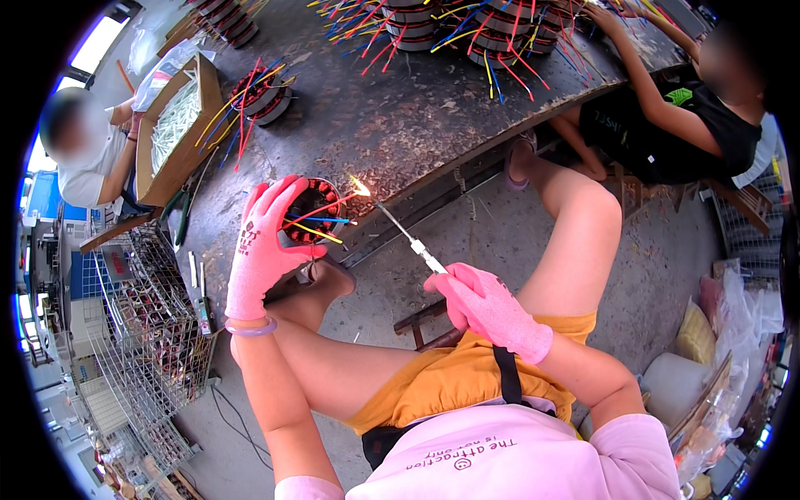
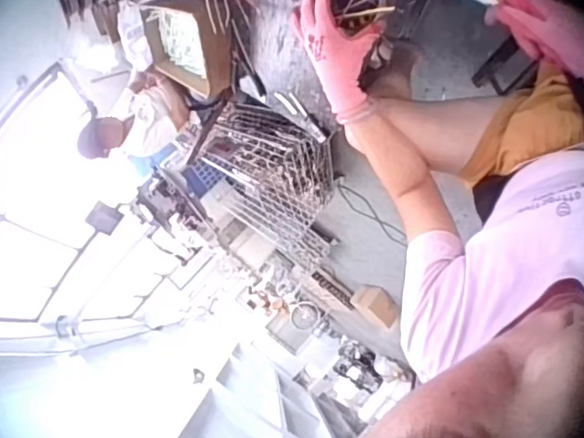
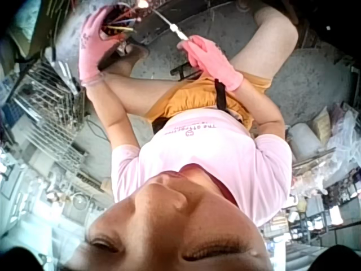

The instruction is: The person uses a soldering iron to apply solder to wires connected to motor stators, handling them one at a time and moving finished ones to a pile.

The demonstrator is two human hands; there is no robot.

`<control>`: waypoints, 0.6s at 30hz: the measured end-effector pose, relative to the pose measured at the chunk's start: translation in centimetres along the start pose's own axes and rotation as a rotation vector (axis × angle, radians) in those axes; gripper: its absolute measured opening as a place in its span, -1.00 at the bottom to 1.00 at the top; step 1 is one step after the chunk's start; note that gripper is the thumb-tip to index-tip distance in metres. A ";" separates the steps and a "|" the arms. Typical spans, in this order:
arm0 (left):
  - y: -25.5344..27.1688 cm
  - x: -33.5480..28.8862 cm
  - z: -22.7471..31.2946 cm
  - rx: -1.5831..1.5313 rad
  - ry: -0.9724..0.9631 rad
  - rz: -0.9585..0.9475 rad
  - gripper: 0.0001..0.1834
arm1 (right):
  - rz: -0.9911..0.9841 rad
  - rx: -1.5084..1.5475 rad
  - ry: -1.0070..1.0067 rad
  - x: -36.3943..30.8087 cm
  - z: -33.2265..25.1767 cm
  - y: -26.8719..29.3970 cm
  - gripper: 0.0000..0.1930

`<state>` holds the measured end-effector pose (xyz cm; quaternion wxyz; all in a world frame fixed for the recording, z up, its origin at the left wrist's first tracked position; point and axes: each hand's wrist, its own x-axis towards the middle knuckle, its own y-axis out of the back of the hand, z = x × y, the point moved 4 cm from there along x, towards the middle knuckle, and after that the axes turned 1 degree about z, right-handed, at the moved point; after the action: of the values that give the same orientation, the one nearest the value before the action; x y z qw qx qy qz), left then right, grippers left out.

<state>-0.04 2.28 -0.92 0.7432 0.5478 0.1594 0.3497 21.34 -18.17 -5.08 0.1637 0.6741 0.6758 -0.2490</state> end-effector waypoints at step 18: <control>-0.1 -0.1 -0.1 0.008 0.010 -0.010 0.01 | 0.007 0.063 -0.021 -0.2 0.2 0.1 -0.65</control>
<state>-0.16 2.25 -1.06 0.7419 0.5482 0.1673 0.3480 21.46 -18.47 -5.17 0.1505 0.6788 0.6635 -0.2765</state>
